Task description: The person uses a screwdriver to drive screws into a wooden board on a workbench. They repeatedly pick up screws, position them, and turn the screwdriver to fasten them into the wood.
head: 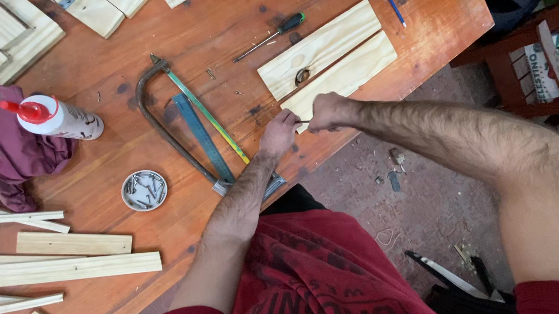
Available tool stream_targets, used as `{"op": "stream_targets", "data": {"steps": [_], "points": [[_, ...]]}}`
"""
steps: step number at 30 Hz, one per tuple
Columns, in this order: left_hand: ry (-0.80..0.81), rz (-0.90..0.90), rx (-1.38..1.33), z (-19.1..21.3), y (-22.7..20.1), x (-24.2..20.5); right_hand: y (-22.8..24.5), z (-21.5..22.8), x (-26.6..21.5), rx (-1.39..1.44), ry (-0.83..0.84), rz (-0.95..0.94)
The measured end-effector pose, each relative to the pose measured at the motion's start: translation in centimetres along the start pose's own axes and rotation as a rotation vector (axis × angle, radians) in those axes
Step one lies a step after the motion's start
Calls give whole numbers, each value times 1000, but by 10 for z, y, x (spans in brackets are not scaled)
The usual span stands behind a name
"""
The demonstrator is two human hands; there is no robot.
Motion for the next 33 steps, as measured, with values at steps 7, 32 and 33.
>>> {"op": "stream_targets", "data": {"steps": [7, 32, 33], "points": [[-47, 73, -61, 1, 5, 0, 42, 5, -63, -1157, -149, 791], [-25, -23, 25, 2, 0, 10, 18, 6, 15, -268, 120, 188], [-29, -31, 28, 9, 2, 14, 23, 17, 4, -267, 111, 190]]}}
Point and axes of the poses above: each hand's wrist, its own x-axis towards the middle knuckle, its own z-axis out of the back of the hand, y = z × x, the point moved 5 cm from there along x, towards the middle knuckle, and after that the axes turned 4 degrees about -y, right-handed, at the moved point
